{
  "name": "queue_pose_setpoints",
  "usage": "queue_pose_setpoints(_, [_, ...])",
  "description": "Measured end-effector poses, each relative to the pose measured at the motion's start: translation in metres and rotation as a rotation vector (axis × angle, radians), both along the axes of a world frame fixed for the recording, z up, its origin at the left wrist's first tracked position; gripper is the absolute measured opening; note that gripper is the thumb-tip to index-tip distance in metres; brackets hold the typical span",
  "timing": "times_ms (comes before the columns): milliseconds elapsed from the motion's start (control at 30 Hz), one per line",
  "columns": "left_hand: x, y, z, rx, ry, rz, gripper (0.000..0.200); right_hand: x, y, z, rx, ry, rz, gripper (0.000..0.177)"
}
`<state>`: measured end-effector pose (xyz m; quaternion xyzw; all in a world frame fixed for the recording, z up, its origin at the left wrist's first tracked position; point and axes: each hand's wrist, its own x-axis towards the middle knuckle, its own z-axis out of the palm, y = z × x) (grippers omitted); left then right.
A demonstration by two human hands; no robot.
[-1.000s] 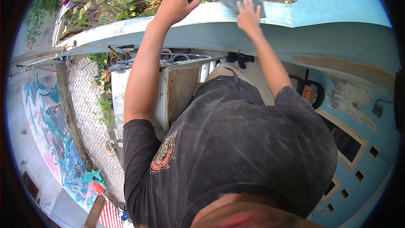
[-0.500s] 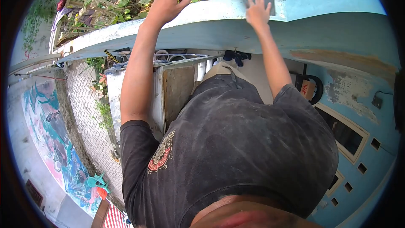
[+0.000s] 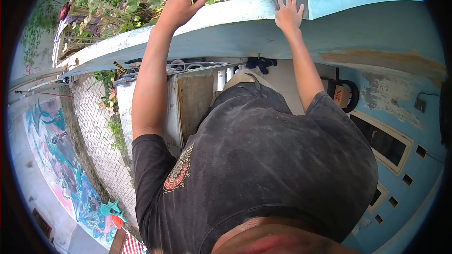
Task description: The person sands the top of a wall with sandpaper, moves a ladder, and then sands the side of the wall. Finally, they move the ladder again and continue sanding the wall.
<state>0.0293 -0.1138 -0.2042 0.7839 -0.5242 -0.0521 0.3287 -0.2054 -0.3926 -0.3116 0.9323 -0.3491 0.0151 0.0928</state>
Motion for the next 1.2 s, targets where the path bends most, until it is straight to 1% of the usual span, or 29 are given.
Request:
queue_pose_setpoints(33, [0.001,-0.001,-0.001,-0.014,0.000,-0.016,0.032,-0.003,0.009,0.007,-0.003,0.022,-0.026,0.065])
queue_pose_setpoints(100, [-0.001,-0.005,0.002,-0.038,-0.003,-0.042,0.032,0.007,0.062,-0.019,0.015,0.110,0.041,0.065])
queue_pose_setpoints(167, [-0.001,-0.003,0.011,0.077,0.106,0.011,0.034,0.013,0.111,-0.040,0.181,0.214,0.208,0.066])
queue_pose_setpoints(200, [-0.001,-0.001,0.012,0.079,0.041,0.016,0.034,0.013,0.105,-0.040,0.177,0.210,0.204,0.066])
queue_pose_setpoints(267, [-0.001,0.000,0.012,0.072,0.060,0.007,0.033,0.010,0.086,-0.045,0.247,0.122,0.243,0.066])
queue_pose_setpoints(300, [-0.002,0.000,0.011,0.063,0.082,0.002,0.033,0.007,0.069,-0.025,0.137,0.172,0.156,0.063])
queue_pose_setpoints(333, [-0.003,-0.001,0.013,0.066,0.082,-0.005,0.033,0.000,0.045,-0.007,0.087,0.147,0.087,0.059])
queue_pose_setpoints(367, [-0.004,-0.001,0.016,0.067,0.085,0.007,0.034,-0.007,0.015,-0.002,0.012,0.074,0.042,0.056])
queue_pose_setpoints(400, [-0.006,0.001,0.016,0.069,0.092,0.020,0.034,-0.012,-0.004,0.007,-0.006,-0.028,0.020,0.057])
queue_pose_setpoints(433, [-0.005,0.002,0.013,0.072,0.098,0.020,0.034,-0.015,-0.012,0.010,0.026,-0.057,0.028,0.060])
queue_pose_setpoints(467, [-0.003,0.001,0.011,0.050,0.069,0.001,0.033,-0.016,-0.005,0.003,-0.001,0.019,-0.010,0.061])
queue_pose_setpoints(500, [-0.002,-0.001,0.010,0.025,0.037,-0.017,0.032,-0.011,0.018,0.009,-0.032,0.092,-0.048,0.062])
queue_pose_setpoints(533, [-0.003,0.000,0.010,0.019,0.037,-0.014,0.032,-0.008,0.037,-0.004,-0.017,0.156,0.010,0.065])
queue_pose_setpoints(567, [-0.002,0.001,0.011,0.029,0.046,-0.005,0.032,-0.005,0.060,-0.009,0.079,0.184,0.084,0.066])
queue_pose_setpoints(633, [-0.003,-0.001,0.013,0.050,0.067,0.001,0.033,-0.009,0.073,-0.020,0.155,0.217,0.208,0.066])
queue_pose_setpoints(700, [-0.003,-0.002,0.013,0.039,0.057,-0.006,0.033,-0.013,0.041,-0.015,0.144,0.159,0.213,0.061])
queue_pose_setpoints(733, [-0.003,-0.001,0.013,0.044,0.049,0.001,0.033,-0.016,0.023,-0.001,0.008,0.177,0.135,0.058])
queue_pose_setpoints(767, [-0.004,0.001,0.012,0.052,0.043,0.011,0.034,-0.020,-0.003,0.008,-0.024,0.116,0.074,0.059])
queue_pose_setpoints(833, [-0.003,0.001,0.008,0.062,0.046,0.009,0.034,-0.019,-0.018,0.012,0.031,-0.003,0.059,0.062])
queue_pose_setpoints(867, [-0.001,-0.001,0.008,0.062,0.042,0.001,0.034,-0.016,-0.008,0.002,0.018,0.065,0.047,0.063])
queue_pose_setpoints(900, [0.000,-0.002,0.008,0.058,0.043,0.002,0.034,-0.007,0.021,0.005,0.001,0.133,0.033,0.065])
queue_pose_setpoints(933, [0.001,-0.002,0.010,0.054,0.048,-0.007,0.034,0.003,0.049,-0.003,0.079,0.165,0.092,0.066])
queue_pose_setpoints(1000, [-0.002,-0.002,0.010,0.049,0.052,-0.014,0.034,0.021,0.097,-0.037,0.131,0.328,0.280,0.066])
queue_pose_setpoints(1033, [-0.003,-0.002,0.009,0.049,0.057,-0.012,0.034,0.020,0.096,-0.040,0.131,0.326,0.279,0.066])
queue_pose_setpoints(1100, [0.000,-0.001,0.012,0.049,0.049,-0.008,0.034,0.024,0.086,-0.041,0.280,0.313,0.413,0.064])
queue_pose_setpoints(1133, [0.000,0.000,0.011,0.038,0.030,0.006,0.034,0.022,0.069,-0.026,0.235,0.270,0.328,0.062])
queue_pose_setpoints(1200, [-0.002,0.002,0.007,0.010,0.030,0.010,0.033,0.013,0.011,-0.010,0.068,0.086,0.172,0.063])
